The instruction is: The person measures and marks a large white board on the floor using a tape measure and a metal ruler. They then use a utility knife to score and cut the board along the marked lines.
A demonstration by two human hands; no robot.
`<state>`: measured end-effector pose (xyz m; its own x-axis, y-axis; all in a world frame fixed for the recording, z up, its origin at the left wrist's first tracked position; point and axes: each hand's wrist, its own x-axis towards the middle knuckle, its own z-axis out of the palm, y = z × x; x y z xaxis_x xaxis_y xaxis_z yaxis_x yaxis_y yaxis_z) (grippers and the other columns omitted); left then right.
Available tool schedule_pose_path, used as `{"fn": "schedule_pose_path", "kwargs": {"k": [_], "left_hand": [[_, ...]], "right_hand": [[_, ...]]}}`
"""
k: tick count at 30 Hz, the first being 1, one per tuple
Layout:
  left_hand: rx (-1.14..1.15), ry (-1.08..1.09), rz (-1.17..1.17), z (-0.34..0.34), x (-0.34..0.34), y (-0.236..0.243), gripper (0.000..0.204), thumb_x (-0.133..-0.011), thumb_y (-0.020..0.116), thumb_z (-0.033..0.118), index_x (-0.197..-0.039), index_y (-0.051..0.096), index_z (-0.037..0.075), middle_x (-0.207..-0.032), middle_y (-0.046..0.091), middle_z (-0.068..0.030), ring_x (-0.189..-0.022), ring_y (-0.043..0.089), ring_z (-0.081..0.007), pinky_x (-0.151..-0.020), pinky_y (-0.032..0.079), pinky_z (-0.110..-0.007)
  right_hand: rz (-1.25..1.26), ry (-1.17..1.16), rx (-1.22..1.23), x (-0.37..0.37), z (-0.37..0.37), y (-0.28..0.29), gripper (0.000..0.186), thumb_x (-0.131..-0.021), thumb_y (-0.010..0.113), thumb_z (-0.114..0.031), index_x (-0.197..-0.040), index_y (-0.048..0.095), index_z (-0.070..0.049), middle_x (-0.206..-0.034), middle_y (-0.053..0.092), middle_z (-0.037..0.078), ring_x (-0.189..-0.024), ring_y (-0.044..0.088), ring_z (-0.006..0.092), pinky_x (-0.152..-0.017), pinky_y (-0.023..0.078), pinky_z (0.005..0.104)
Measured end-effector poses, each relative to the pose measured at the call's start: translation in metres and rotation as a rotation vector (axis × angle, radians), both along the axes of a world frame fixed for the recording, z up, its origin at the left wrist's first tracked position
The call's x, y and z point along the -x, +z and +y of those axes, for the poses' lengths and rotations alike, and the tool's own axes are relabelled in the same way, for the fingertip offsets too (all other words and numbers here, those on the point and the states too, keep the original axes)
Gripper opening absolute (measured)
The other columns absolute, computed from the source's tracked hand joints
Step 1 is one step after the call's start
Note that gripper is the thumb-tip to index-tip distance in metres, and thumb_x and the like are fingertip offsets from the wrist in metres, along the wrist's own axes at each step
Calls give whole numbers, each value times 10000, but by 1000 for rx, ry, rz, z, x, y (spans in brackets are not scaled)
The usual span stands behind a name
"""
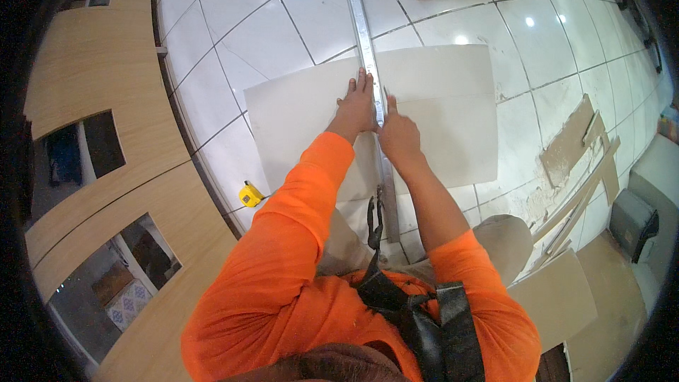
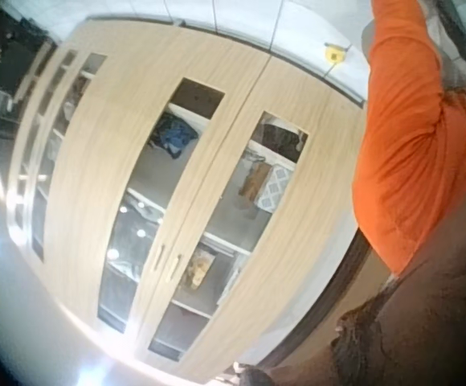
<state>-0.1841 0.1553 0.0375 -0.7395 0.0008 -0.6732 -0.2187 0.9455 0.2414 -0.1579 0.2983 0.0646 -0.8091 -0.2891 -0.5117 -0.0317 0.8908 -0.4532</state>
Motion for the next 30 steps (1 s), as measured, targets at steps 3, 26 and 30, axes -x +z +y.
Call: {"fn": "schedule_pose_path", "kwargs": {"k": [3,26,30], "left_hand": [[-3,-22,-37,3,5,4,1473,-543,1014,334,-1644,64,105,-1734,-36,-76,-1565,173,-375,-1112,405,-702],[-26,-22,10,3,0,-5,1429,-557,1004,340,-1632,95,91,-1726,11,-115,-1554,195,-394,-1104,413,-705],[-9,12,28,4,2,5,1446,-542,1018,307,-1642,99,115,-1732,4,-65,-1555,207,-364,-1128,400,-691]], "right_hand": [[-33,-73,1,41,-17,-11,687,-992,527,-219,-1580,283,38,-997,724,278,-955,721,419,-858,565,509],[-96,11,-80,-41,7,-38,725,-946,516,-109,-1608,236,-13,-923,705,283,-845,713,431,-769,571,529],[-26,9,-91,-51,7,-47,757,-952,516,-102,-1632,186,-57,-943,692,284,-816,705,449,-755,571,538]]}}
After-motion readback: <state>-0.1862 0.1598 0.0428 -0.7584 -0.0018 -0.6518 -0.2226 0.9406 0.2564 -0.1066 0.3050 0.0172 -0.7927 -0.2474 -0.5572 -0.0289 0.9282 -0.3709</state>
